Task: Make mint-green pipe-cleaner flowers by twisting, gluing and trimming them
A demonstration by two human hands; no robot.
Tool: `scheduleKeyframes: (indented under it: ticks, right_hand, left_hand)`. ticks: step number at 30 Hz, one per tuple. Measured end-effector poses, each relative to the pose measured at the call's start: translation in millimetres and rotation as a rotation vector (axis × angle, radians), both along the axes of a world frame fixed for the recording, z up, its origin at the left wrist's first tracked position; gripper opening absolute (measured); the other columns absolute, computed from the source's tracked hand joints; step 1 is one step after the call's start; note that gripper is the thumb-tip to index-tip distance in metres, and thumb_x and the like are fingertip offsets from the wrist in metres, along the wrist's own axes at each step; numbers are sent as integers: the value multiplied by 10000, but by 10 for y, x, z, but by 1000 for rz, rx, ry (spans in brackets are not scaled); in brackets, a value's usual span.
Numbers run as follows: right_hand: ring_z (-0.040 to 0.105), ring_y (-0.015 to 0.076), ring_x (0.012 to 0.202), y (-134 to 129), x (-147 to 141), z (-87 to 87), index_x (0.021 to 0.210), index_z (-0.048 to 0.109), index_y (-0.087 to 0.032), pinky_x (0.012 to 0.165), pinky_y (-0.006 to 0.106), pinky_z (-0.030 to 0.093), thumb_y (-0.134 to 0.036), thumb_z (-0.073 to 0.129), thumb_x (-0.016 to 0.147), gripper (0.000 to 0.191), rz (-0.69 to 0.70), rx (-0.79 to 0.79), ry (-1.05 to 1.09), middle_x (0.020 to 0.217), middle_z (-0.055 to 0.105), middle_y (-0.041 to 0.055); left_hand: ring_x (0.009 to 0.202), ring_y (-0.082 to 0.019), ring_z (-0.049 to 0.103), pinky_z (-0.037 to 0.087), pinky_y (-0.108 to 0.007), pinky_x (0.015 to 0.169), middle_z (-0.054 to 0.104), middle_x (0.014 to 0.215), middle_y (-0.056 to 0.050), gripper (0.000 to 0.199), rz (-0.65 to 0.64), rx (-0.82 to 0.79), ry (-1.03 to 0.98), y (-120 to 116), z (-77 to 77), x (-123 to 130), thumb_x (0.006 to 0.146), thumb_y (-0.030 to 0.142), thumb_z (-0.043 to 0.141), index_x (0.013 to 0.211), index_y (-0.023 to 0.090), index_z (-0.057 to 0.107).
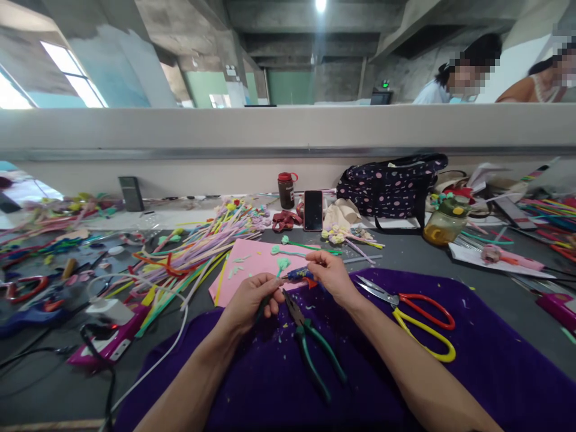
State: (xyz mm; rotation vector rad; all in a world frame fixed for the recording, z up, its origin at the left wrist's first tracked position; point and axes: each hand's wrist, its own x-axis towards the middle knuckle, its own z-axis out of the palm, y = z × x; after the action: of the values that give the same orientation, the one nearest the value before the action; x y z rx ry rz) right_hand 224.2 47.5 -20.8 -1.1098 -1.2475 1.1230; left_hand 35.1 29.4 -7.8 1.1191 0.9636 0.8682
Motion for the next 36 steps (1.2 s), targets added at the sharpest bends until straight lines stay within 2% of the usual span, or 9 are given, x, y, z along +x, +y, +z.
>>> scheduleKeyframes:
  ticks: [9,14,17,19,22,24,30,36]
  right_hand:
    - [359,60,380,-128,-88,65,684,578,-154,399,196,247,-330,594,721,180,117,18,-103,443,453,-68]
    - [332,63,367,-154,-94,40,583,501,-169,421,208,253,-352,558,764,264,136,54,-196,399,416,-78]
    - [370,80,390,-179,-117,48,590,510,-176,441,216,293,-335,544,779,249,76,122,-235,417,424,-69]
    - [429,98,447,-213,-143,74,656,556,-179,471,223,337,-299,548,776,171,12,212,-261,508,501,-42]
    - [528,134,610,-275,-179,119,771,607,-193,567,240,406,-246,540,781,86,-46,363,-294,729,595,11]
    - [552,149,683,-305,-188,137,782,615,-200,615,249,423,-234,537,785,85,-63,413,-300,787,605,25]
    - [499,122,512,-318,-163,147,694,598,-193,500,232,383,-287,591,749,110,-48,322,-295,596,581,-11]
    - [492,116,533,-322,-181,141,672,619,-186,529,224,372,-260,479,815,213,-5,335,-354,599,568,-10]
  left_hand:
    - [428,-67,551,390,-132,355,633,621,-35,182,4,-134,-226,-26,9,6,725,287,616,727,118,549]
    - [531,-72,552,398,-141,408,622,700,-35,184,52,-117,-275,-47,4,12,708,301,631,736,128,575]
    - [455,-40,442,294,-136,371,548,604,12,222,92,-79,-197,-57,19,20,659,329,671,677,125,586]
    - [394,-23,337,218,-148,360,455,507,50,249,102,-49,-132,-59,22,22,634,348,687,649,123,583]
    - [384,-28,304,200,-167,376,403,471,64,275,118,59,-41,-59,8,23,639,383,676,647,125,581]
    - [386,-38,312,209,-178,382,411,474,60,295,131,120,11,-59,-1,23,651,412,657,655,127,582]
    - [428,-67,339,240,-196,425,430,482,49,299,175,273,206,-82,19,30,670,429,617,681,131,619]
    - [545,-116,449,324,-215,526,550,564,10,223,235,467,378,-82,18,41,689,358,588,648,147,646]
